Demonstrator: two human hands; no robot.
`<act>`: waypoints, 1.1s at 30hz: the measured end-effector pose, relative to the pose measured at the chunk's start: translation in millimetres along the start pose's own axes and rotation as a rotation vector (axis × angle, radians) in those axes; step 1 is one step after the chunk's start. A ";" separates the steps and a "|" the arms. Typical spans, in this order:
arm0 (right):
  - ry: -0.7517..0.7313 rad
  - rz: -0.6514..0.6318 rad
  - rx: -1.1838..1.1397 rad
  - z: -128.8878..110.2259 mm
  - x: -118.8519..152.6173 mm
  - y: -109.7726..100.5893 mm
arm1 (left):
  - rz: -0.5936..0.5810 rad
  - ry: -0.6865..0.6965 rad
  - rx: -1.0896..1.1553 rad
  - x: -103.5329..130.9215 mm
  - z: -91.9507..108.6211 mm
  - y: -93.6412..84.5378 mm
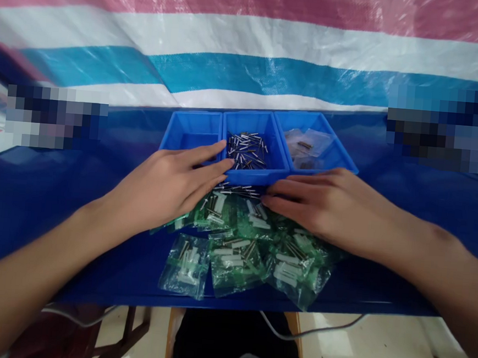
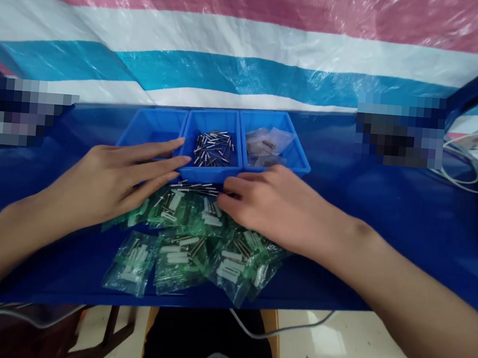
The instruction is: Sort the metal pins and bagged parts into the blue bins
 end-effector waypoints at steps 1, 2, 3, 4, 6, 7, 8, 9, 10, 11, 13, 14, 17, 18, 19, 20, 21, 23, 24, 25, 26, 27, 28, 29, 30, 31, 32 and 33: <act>-0.020 -0.014 0.060 -2.0 -2.4 4.0 | 0.005 0.000 -0.002 0.4 -0.4 0.3; -0.046 -0.012 0.124 -4.5 -4.4 6.4 | 0.008 -0.002 -0.006 0.9 -0.8 0.5; -0.070 -0.003 0.178 -6.8 -5.9 7.4 | 0.007 -0.005 -0.011 1.3 -1.3 0.7; -0.077 0.004 0.204 -8.1 -6.7 7.3 | 0.003 -0.007 -0.015 1.5 -1.6 0.9; -0.088 -0.005 0.212 -8.7 -6.4 5.7 | -0.004 -0.014 -0.019 1.5 -1.9 0.8; -0.091 -0.017 0.206 -8.0 -5.5 4.9 | -0.006 -0.015 -0.018 1.3 -1.7 0.5; -0.090 -0.028 0.200 -6.8 -4.6 4.4 | -0.006 -0.014 -0.018 0.9 -1.2 0.1; -0.083 -0.035 0.198 -5.3 -3.7 4.2 | 0.002 -0.009 -0.021 0.6 -0.6 -0.7; -0.077 -0.038 0.200 -3.9 -3.2 4.6 | 0.003 -0.006 -0.028 0.3 0.0 -1.2; -0.071 -0.035 0.205 -2.7 -3.1 5.3 | 0.003 0.002 -0.038 0.1 0.7 -1.7; -0.068 -0.021 0.224 -1.5 -3.9 7.3 | 0.013 0.009 -0.066 0.1 1.3 -2.4; -0.072 -0.013 0.234 -1.5 -4.6 8.1 | 0.019 0.009 -0.077 0.3 1.2 -2.5; -0.085 0.039 0.262 -3.0 -6.1 7.2 | 0.037 0.015 -0.079 0.6 0.5 -2.1; -0.080 0.063 0.268 -3.5 -6.1 5.4 | 0.041 0.021 -0.073 0.5 0.3 -1.8; -0.066 0.098 0.262 -4.1 -5.7 2.7 | 0.041 0.029 -0.066 0.3 0.4 -1.6; -0.047 0.159 0.235 -4.7 -5.0 -1.4 | 0.041 0.030 -0.060 0.0 0.3 -1.6; -0.023 0.230 0.175 -5.2 -3.9 -6.3 | 0.037 0.027 -0.055 -0.3 0.3 -1.7; 0.034 0.375 -0.026 -5.9 -1.4 -17.0 | 0.013 0.010 -0.044 -0.9 0.2 -1.6; 0.065 0.432 -0.140 -6.1 -0.4 -21.9 | 0.001 0.003 -0.038 -1.0 0.2 -1.7; 0.099 0.463 -0.236 -6.5 0.1 -25.8 | -0.004 0.002 -0.032 -1.1 0.4 -1.8; 0.138 0.462 -0.310 -6.9 -0.1 -28.6 | 0.000 0.006 -0.029 -1.1 0.7 -2.1; 0.180 0.455 -0.363 -7.4 -0.5 -30.6 | 0.007 0.014 -0.028 -1.1 0.9 -2.4; 0.219 0.454 -0.406 -7.8 -0.9 -32.0 | 0.018 0.022 -0.029 -0.9 1.0 -2.6; 0.258 0.450 -0.463 -7.7 -1.3 -32.0 | 0.026 0.027 -0.031 -0.6 0.8 -2.7; 0.296 0.441 -0.551 -7.1 -1.8 -30.4 | 0.032 0.028 -0.032 -0.3 0.4 -2.5; 0.329 0.425 -0.677 -6.0 -2.3 -27.2 | 0.032 0.027 -0.028 0.1 -0.1 -2.2; 0.358 0.404 -0.830 -4.9 -3.0 -22.6 | 0.027 0.023 -0.020 0.4 -0.7 -1.6; 0.383 0.370 -0.993 -3.9 -3.9 -17.0 | 0.021 0.018 -0.010 0.8 -1.3 -0.9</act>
Point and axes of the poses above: each hand's wrist, its own x-axis away from the middle knuckle, its own y-axis out of the palm, z = x × y, the point moved 3 cm from there along -x, towards the middle knuckle, and after that the axes turned 7 degrees about -z, right-handed, at the moved point
